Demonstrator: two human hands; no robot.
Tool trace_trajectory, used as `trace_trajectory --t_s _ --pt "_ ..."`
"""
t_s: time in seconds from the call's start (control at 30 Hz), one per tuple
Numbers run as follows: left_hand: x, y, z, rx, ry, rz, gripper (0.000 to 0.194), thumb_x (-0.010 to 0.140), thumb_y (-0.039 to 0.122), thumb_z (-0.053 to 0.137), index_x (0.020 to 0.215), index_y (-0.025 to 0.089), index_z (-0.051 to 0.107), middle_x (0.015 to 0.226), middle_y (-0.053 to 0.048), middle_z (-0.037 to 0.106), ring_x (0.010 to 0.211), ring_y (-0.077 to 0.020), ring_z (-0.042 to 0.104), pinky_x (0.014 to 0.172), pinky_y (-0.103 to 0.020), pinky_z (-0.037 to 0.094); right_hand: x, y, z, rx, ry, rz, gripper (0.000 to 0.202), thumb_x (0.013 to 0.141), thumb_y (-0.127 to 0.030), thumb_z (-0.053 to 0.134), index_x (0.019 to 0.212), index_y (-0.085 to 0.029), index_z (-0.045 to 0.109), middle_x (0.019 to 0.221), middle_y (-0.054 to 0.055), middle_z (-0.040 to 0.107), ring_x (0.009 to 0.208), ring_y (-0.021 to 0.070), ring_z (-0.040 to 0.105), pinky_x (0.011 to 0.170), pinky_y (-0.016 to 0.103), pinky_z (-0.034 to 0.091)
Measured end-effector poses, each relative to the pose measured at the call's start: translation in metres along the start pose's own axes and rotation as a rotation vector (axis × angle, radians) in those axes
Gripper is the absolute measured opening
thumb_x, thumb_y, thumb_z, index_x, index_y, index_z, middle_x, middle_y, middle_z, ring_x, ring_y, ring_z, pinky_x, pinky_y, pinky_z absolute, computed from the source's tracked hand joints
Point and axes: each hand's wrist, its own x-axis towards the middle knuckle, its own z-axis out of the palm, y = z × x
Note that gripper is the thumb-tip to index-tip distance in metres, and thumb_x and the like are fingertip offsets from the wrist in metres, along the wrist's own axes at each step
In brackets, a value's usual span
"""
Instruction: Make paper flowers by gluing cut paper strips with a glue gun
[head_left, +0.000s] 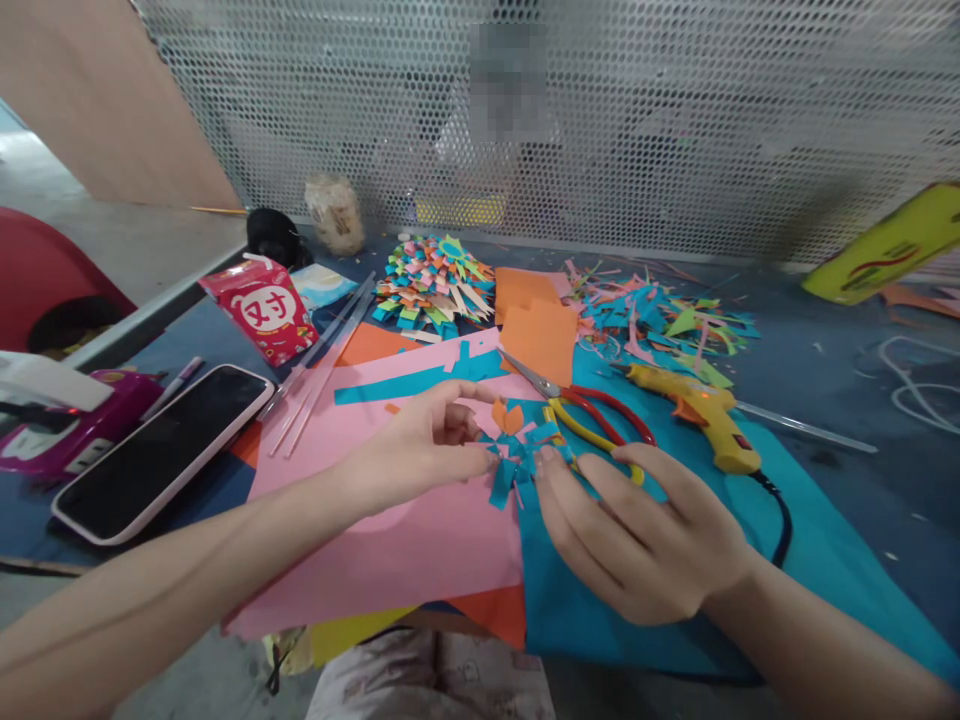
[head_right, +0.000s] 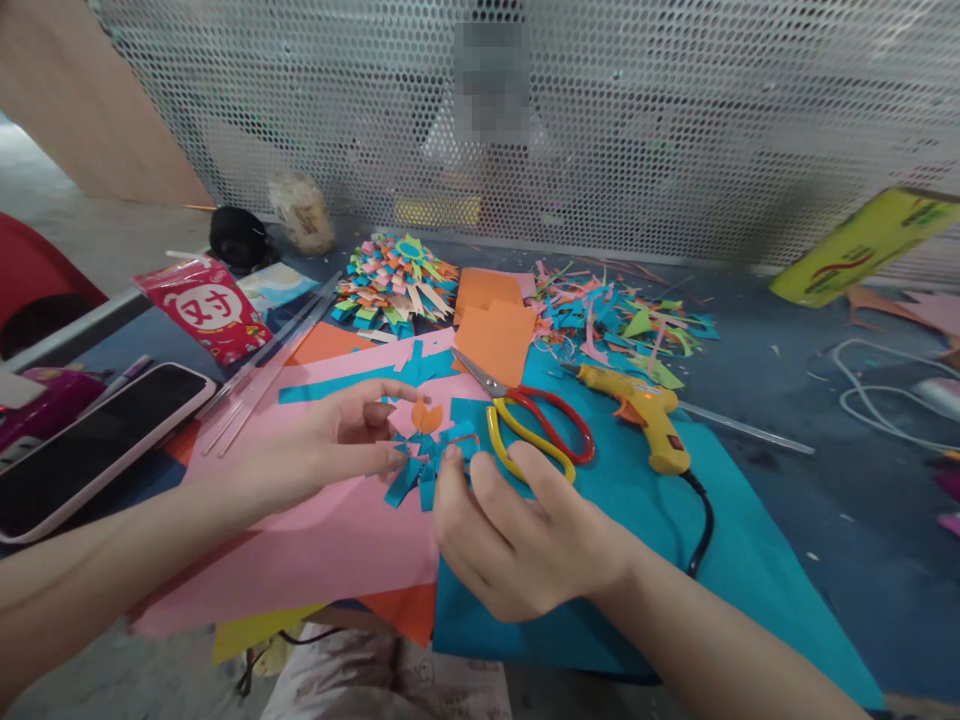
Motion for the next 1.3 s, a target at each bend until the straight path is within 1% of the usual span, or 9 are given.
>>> trace_trajectory --t_s 0.1,0.17,0.3,0.4,0.5,0.57,0.67,0.87,1.3 --pt "0.000 -0.002 -0.001 0.011 0.005 -0.002 0.045 0.067 0.020 0.066 0.109 0.017 0.050 0.062 0.007 0.052 0.056 -0.0114 0.056 0.056 -0.025 0.042 0.000 0.000 0.002 0.022 0.009 0.020 0.024 0.086 -0.021 0.048 0.078 -0.019 0.070 0.090 0.006 0.072 0.077 0.0203 0.059 0.062 0.038 0.047" --pt "0.001 -0.003 -0.003 -0.036 0.001 -0.018 0.043 0.071 0.030 0.067 0.109 0.018 0.050 0.066 0.005 0.053 0.059 -0.0119 0.055 0.057 -0.027 0.044 0.000 0.001 0.005 0.098 0.014 0.115 0.020 0.086 -0.016 0.049 0.082 -0.019 0.068 0.089 0.005 0.073 0.076 0.0191 0.061 0.065 0.037 0.048" --pt "0.001 -0.001 -0.012 0.013 0.055 0.033 0.038 0.079 0.049 0.056 0.103 0.019 0.053 0.071 0.002 0.053 0.063 -0.0124 0.052 0.057 -0.027 0.043 -0.001 0.008 0.017 0.520 0.017 0.570 0.006 0.085 -0.017 0.057 0.082 -0.022 0.060 0.081 0.002 0.071 0.072 0.0160 0.065 0.066 0.030 0.052" --pt "0.001 0.003 -0.015 0.273 0.247 0.275 0.031 0.079 0.040 0.059 0.100 0.018 0.056 0.077 0.000 0.053 0.072 -0.0128 0.050 0.061 -0.026 0.041 -0.003 0.012 0.025 0.887 -0.038 0.943 0.012 0.082 -0.027 0.061 0.073 -0.022 0.056 0.074 0.002 0.066 0.067 0.0151 0.063 0.059 0.027 0.053" --pt "0.001 0.003 -0.013 0.336 0.250 0.443 0.028 0.080 0.031 0.060 0.105 0.018 0.055 0.092 -0.004 0.058 0.086 -0.0150 0.055 0.067 -0.025 0.044 -0.003 0.013 0.029 1.143 -0.139 1.153 0.015 0.079 -0.032 0.062 0.070 -0.020 0.057 0.069 0.002 0.063 0.063 0.0152 0.060 0.058 0.028 0.052" --pt "0.001 0.002 -0.010 0.341 0.202 0.469 0.026 0.081 0.027 0.059 0.106 0.019 0.056 0.098 -0.005 0.060 0.091 -0.0158 0.058 0.068 -0.025 0.045 -0.002 0.013 0.030 1.228 -0.172 1.192 0.014 0.076 -0.032 0.063 0.070 -0.020 0.058 0.068 0.002 0.063 0.062 0.0148 0.059 0.059 0.028 0.051" --pt "0.001 0.000 -0.007 0.360 0.242 0.474 0.021 0.080 0.024 0.060 0.101 0.019 0.059 0.101 -0.006 0.062 0.092 -0.0157 0.059 0.069 -0.025 0.047 0.001 0.011 0.029 1.262 -0.179 1.164 0.014 0.075 -0.030 0.063 0.068 -0.019 0.057 0.068 0.001 0.062 0.062 0.0143 0.058 0.060 0.027 0.050" --pt "0.003 -0.002 -0.008 0.294 0.205 0.449 0.029 0.081 0.026 0.061 0.109 0.018 0.059 0.096 -0.006 0.067 0.090 -0.0164 0.062 0.067 -0.026 0.048 0.003 0.009 0.027 1.280 -0.194 1.132 0.018 0.076 -0.033 0.063 0.066 -0.019 0.055 0.066 0.001 0.062 0.062 0.0144 0.058 0.060 0.027 0.050" --pt "0.004 -0.001 -0.007 0.340 0.265 0.442 0.009 0.077 0.024 0.064 0.084 0.018 0.065 0.090 -0.004 0.070 0.079 -0.0130 0.063 0.062 -0.023 0.046 0.001 0.008 0.028 1.212 -0.140 1.150 0.016 0.074 -0.030 0.064 0.067 -0.020 0.054 0.069 0.001 0.062 0.064 0.0149 0.058 0.060 0.028 0.050"
